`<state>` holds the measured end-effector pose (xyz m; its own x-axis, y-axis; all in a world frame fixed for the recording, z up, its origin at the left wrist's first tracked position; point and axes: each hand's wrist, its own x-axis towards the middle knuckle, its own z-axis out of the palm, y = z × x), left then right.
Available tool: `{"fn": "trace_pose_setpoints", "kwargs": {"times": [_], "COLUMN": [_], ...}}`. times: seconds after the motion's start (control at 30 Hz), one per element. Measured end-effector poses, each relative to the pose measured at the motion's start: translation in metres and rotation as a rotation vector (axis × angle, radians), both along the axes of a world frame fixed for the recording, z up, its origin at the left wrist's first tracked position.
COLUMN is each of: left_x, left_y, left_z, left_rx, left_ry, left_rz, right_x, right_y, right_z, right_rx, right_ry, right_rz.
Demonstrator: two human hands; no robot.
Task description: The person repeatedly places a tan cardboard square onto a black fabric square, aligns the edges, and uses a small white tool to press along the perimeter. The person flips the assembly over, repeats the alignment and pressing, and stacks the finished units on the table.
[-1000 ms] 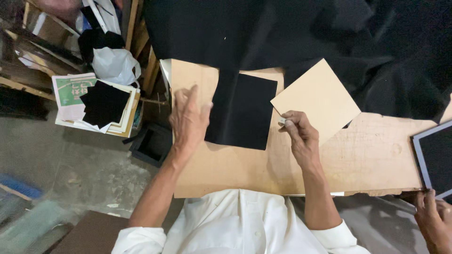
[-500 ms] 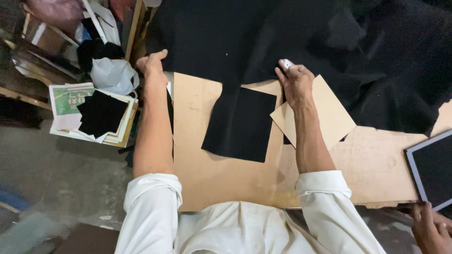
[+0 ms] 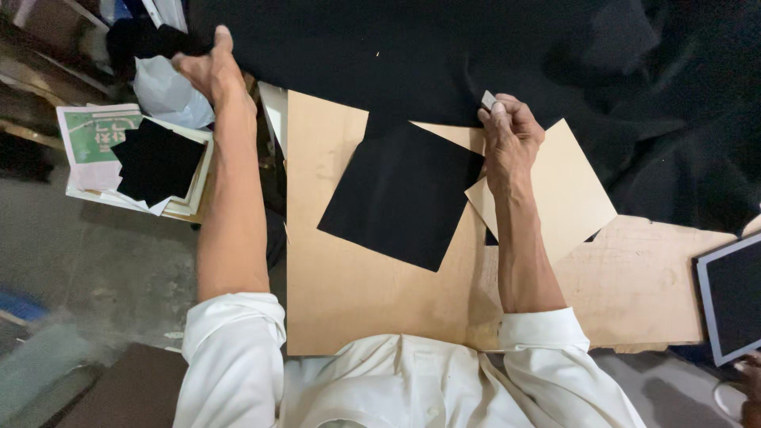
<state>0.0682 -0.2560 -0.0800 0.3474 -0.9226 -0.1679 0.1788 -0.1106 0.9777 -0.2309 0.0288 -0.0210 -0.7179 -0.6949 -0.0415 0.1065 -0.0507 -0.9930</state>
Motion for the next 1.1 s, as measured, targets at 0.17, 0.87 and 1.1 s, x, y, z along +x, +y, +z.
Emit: {"fn": "trace_pose_setpoints", "kwargs": {"times": [0.17,0.87,1.1], "left_x": [0.021,0.013,0.015], "left_y": [0.099,0.297,0.313], "left_z": [0.024,0.06,0.056], "left_rx": [-0.202,-0.281,-0.178], "left_ry": [-0.524,-1.234,-1.153], "left_rz": [-0.042,-0.511,-0.593], "right_x": [0.025,0.015,0.004], "right_y": [0.037,0.233,0.241], "right_z": [0.025,-0.021,-0.024], "right_rx": [-0.133,0.068,0.033], "right_ry": [0.053,-0.007,0.304], "right_rz": [0.109,-0.134,-0.275]}}
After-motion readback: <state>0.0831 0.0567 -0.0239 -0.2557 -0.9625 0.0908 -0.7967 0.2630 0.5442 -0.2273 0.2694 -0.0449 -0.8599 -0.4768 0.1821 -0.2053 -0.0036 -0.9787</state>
